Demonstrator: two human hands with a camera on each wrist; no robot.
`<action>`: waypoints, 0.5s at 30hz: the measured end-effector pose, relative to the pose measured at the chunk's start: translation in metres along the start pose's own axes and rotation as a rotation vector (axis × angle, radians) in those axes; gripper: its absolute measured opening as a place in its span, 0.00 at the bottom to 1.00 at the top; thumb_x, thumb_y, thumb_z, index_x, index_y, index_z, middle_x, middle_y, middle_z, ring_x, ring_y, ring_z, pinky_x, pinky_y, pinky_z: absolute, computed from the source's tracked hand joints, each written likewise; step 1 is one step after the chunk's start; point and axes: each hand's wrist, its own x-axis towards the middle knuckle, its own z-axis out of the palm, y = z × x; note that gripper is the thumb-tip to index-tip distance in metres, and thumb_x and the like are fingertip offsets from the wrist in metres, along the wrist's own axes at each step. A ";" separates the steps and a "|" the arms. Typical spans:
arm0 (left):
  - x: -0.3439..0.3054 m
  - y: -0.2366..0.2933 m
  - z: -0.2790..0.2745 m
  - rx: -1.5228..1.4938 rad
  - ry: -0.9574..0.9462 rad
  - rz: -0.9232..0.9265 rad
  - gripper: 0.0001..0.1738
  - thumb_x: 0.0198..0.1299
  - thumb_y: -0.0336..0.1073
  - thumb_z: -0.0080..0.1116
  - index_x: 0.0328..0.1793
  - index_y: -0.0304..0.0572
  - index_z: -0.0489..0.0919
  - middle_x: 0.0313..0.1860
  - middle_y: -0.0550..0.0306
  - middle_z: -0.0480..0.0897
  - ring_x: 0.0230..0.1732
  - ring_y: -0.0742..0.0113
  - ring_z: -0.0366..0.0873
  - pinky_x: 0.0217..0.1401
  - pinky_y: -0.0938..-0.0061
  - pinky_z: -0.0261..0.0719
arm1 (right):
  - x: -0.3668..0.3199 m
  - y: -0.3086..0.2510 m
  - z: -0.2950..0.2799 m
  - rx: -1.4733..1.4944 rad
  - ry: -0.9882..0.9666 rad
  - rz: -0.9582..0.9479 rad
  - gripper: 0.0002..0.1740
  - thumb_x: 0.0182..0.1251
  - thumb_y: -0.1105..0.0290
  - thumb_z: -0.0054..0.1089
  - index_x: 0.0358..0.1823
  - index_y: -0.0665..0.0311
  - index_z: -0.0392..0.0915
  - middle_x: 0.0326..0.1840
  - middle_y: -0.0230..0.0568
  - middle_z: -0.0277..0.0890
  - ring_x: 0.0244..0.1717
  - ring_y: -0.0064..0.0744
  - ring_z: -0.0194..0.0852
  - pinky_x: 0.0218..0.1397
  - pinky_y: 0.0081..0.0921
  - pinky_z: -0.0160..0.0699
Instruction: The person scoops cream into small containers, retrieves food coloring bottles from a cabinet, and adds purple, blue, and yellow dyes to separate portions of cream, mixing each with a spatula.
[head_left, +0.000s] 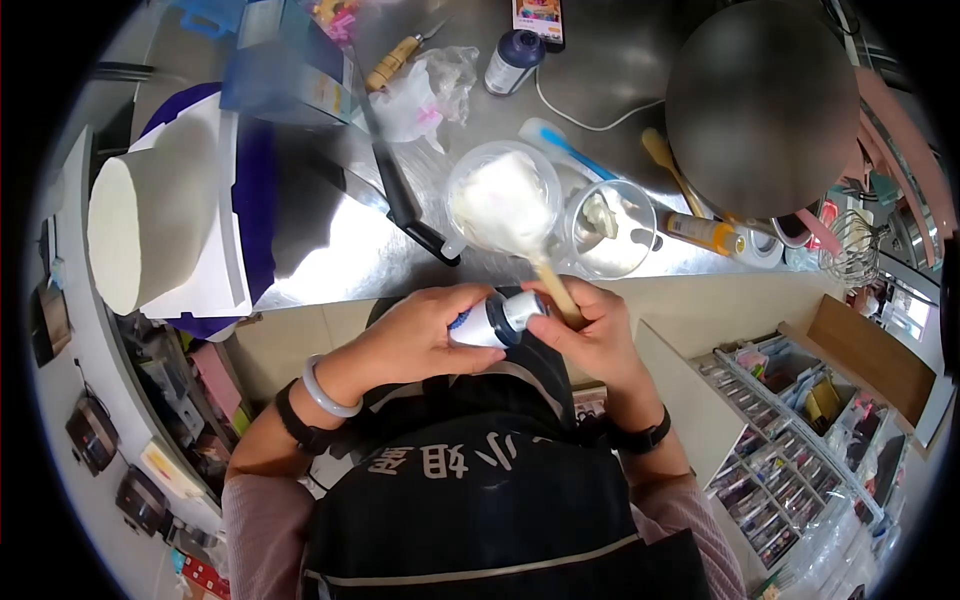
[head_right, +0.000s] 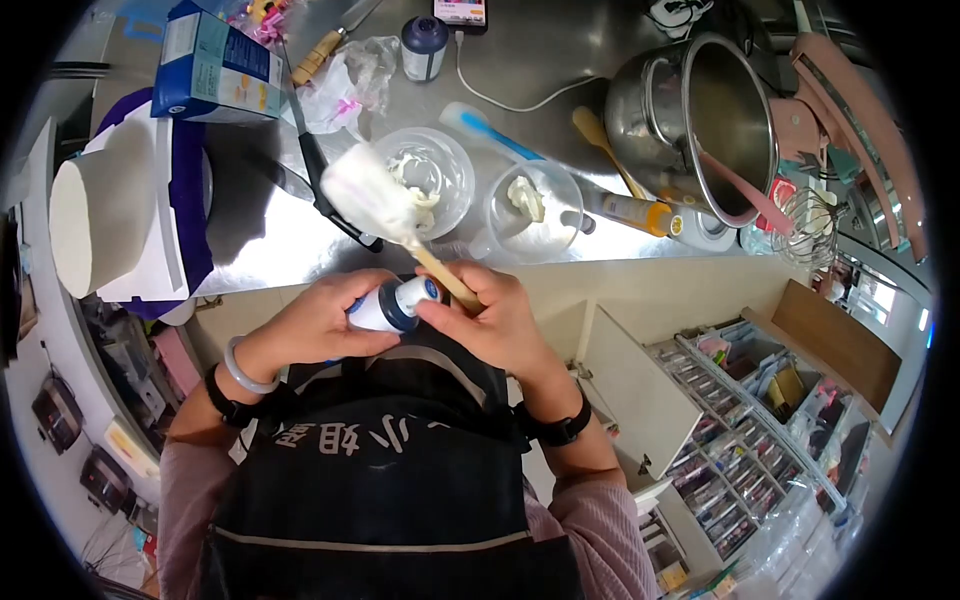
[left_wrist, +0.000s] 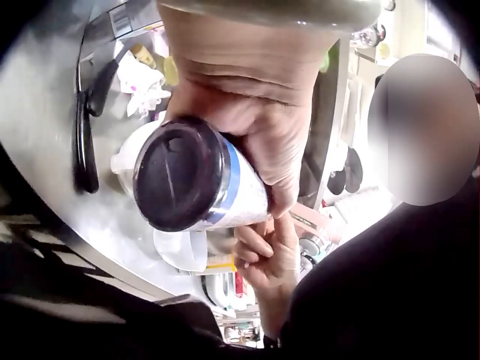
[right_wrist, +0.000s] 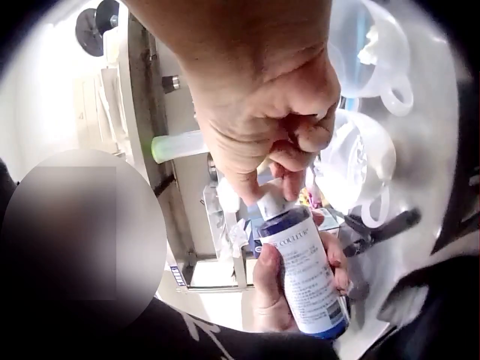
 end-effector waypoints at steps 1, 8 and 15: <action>0.001 0.000 -0.001 0.109 0.020 0.014 0.29 0.48 0.43 0.69 0.53 0.36 0.72 0.38 0.44 0.79 0.38 0.48 0.78 0.41 0.65 0.75 | 0.001 0.000 -0.005 -0.098 -0.038 0.075 0.16 0.54 0.74 0.71 0.45 0.67 0.81 0.33 0.27 0.74 0.29 0.11 0.64 0.29 0.11 0.61; 0.007 0.000 0.002 0.327 0.067 -0.051 0.30 0.48 0.46 0.67 0.53 0.38 0.72 0.42 0.44 0.79 0.43 0.45 0.78 0.45 0.62 0.75 | 0.005 0.015 -0.005 0.068 0.041 0.199 0.22 0.54 0.74 0.71 0.52 0.66 0.78 0.43 0.28 0.74 0.29 0.08 0.62 0.30 0.10 0.60; 0.011 -0.006 0.008 0.521 0.143 0.013 0.29 0.48 0.44 0.68 0.54 0.39 0.73 0.43 0.47 0.79 0.43 0.48 0.79 0.45 0.64 0.76 | 0.008 0.011 -0.008 0.049 0.045 0.170 0.21 0.53 0.75 0.70 0.51 0.67 0.79 0.37 0.24 0.74 0.23 0.06 0.58 0.25 0.09 0.57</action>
